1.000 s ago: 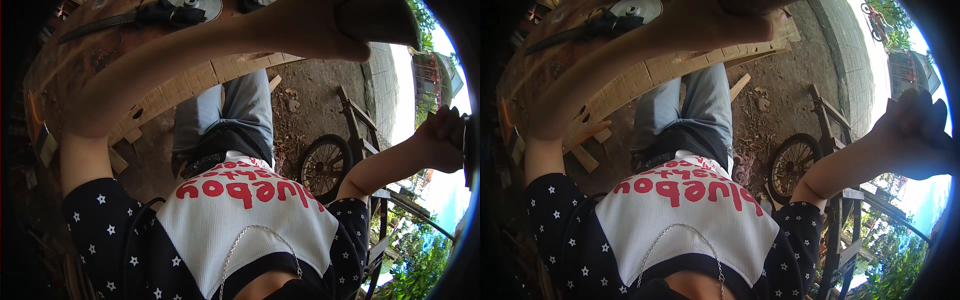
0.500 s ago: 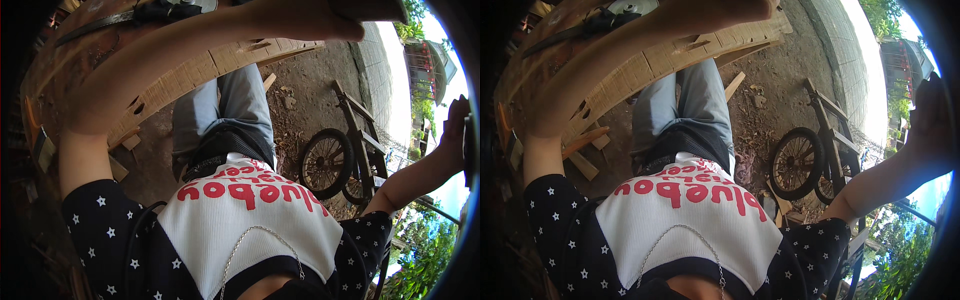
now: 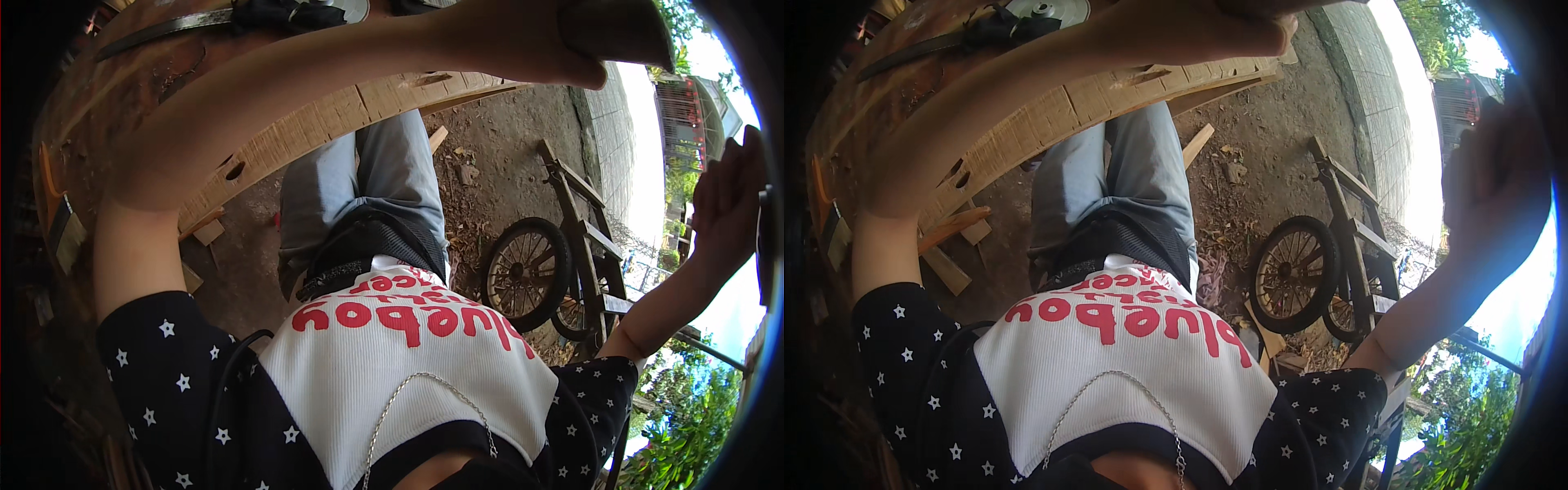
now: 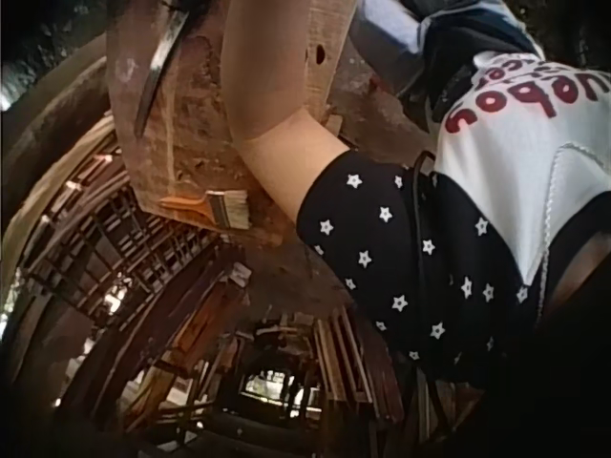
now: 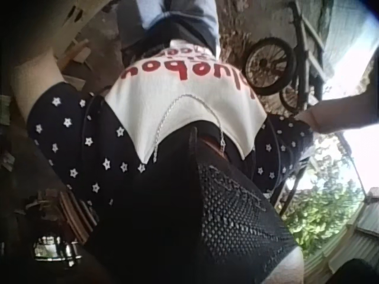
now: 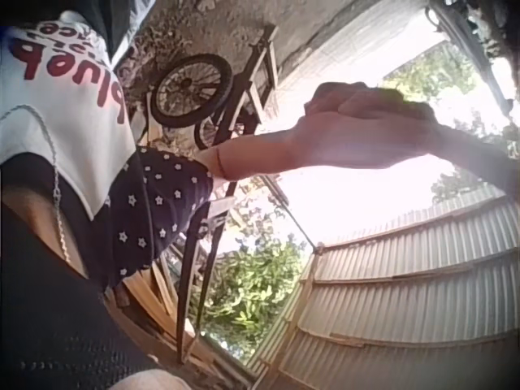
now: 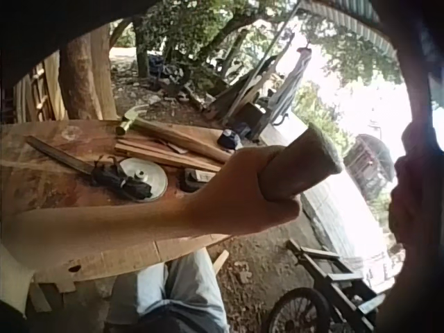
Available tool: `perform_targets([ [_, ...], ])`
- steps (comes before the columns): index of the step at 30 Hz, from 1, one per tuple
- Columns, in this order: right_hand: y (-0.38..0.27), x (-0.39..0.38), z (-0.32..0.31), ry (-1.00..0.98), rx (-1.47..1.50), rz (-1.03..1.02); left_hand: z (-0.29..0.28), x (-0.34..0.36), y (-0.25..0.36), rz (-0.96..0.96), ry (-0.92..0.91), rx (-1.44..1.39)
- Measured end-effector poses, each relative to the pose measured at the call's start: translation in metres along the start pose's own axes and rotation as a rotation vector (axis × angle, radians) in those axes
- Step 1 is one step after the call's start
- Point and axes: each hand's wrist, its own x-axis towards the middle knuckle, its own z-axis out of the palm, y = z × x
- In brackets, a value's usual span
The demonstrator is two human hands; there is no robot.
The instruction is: Preparing a wooden plank by brushing it and then hammering a nail to secure it to a frame.
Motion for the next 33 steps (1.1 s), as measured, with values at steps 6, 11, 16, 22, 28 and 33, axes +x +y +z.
perform_targets([
  [6,0.055,0.007,0.016,0.42,-1.325,-0.195,0.0,0.002,0.003,-0.015,-0.007,-0.051],
  [11,0.058,-0.009,-0.012,0.563,-0.695,0.151,-0.002,-0.001,0.009,-0.191,-0.06,0.003],
  [16,0.052,-0.015,-0.038,0.58,-1.106,-0.699,0.001,-0.002,0.008,-0.107,-0.058,0.0],
  [22,0.072,-0.018,-0.009,0.895,-1.35,-0.312,0.0,-0.003,0.01,0.003,-0.041,0.06],
  [28,0.066,0.005,0.028,0.879,-1.218,-0.158,-0.001,0.002,0.006,-0.024,-0.015,0.014],
  [33,0.064,0.018,0.039,1.148,-0.681,-0.563,0.002,0.002,0.003,-0.151,-0.059,-0.035],
])
